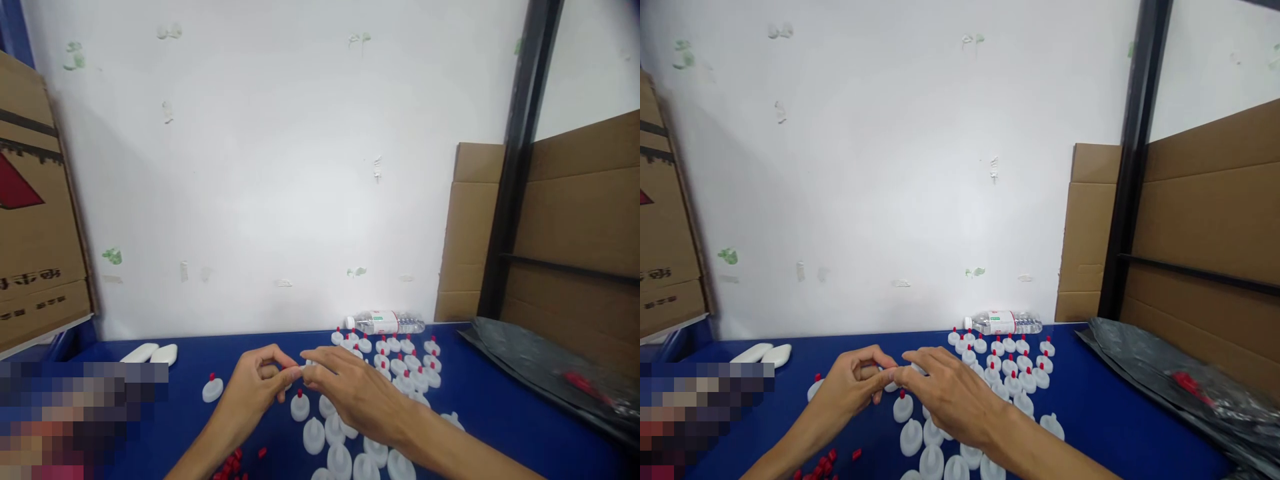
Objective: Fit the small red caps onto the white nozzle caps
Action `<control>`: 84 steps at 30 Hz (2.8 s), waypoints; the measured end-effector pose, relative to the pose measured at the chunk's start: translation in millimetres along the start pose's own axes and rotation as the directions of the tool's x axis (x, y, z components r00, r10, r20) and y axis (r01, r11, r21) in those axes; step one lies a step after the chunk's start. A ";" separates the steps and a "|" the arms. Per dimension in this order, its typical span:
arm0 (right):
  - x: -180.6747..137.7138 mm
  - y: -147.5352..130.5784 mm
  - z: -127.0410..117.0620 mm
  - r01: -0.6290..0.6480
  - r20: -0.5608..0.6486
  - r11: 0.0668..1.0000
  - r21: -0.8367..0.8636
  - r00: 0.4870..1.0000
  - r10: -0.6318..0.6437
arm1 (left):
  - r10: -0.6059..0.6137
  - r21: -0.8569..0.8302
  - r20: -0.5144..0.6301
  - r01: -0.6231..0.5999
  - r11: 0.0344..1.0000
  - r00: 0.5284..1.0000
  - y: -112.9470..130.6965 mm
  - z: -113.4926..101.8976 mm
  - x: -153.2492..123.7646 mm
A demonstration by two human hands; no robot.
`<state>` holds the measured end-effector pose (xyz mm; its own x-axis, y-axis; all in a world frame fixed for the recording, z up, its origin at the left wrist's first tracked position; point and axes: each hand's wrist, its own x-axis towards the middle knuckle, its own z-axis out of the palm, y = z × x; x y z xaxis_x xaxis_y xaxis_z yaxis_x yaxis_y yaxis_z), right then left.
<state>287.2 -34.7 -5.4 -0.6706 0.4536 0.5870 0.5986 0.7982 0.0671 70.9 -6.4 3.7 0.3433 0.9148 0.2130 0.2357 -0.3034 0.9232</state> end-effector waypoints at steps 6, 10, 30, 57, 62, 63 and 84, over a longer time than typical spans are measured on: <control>5.5 -2.5 -5.3 0.077 -0.092 0.993 0.091 0.993 -0.069 | 0.175 0.256 0.121 -0.201 0.946 0.977 3.4 0.7 -9.1; 9.7 -6.8 -8.5 0.112 -0.129 0.993 0.031 0.986 -0.107 | 0.193 0.205 0.152 -0.222 0.953 0.969 -0.1 5.7 -12.8; 5.5 15.1 -4.9 -0.189 0.158 0.982 -0.017 0.969 0.189 | -0.286 0.603 0.393 -0.009 0.798 0.874 5.6 -37.5 -7.2; -6.4 56.0 -21.4 -0.482 0.469 0.840 -0.248 0.699 0.539 | -0.332 0.567 0.380 0.067 0.821 0.863 -3.2 -34.7 -7.8; -10.7 58.4 -14.1 -0.488 0.483 0.840 -0.239 0.691 0.538 | -0.286 0.581 0.383 0.012 0.814 0.878 -4.7 -30.9 -8.8; -11.2 58.2 -14.3 -0.486 0.483 0.843 -0.230 0.695 0.532 | -0.272 0.579 0.385 -0.001 0.815 0.882 -4.9 -30.5 -8.9; -1.1 30.1 -19.2 -0.348 0.283 0.931 -0.110 0.887 0.365 | 0.467 0.732 0.193 -0.444 0.517 0.863 -20.2 -1.8 -6.9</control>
<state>314.4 -18.7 11.4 -0.5000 0.8061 0.3164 0.8391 0.5413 -0.0530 62.1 -6.0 -15.8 0.5820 0.5959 0.5533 0.6352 -0.7580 0.1482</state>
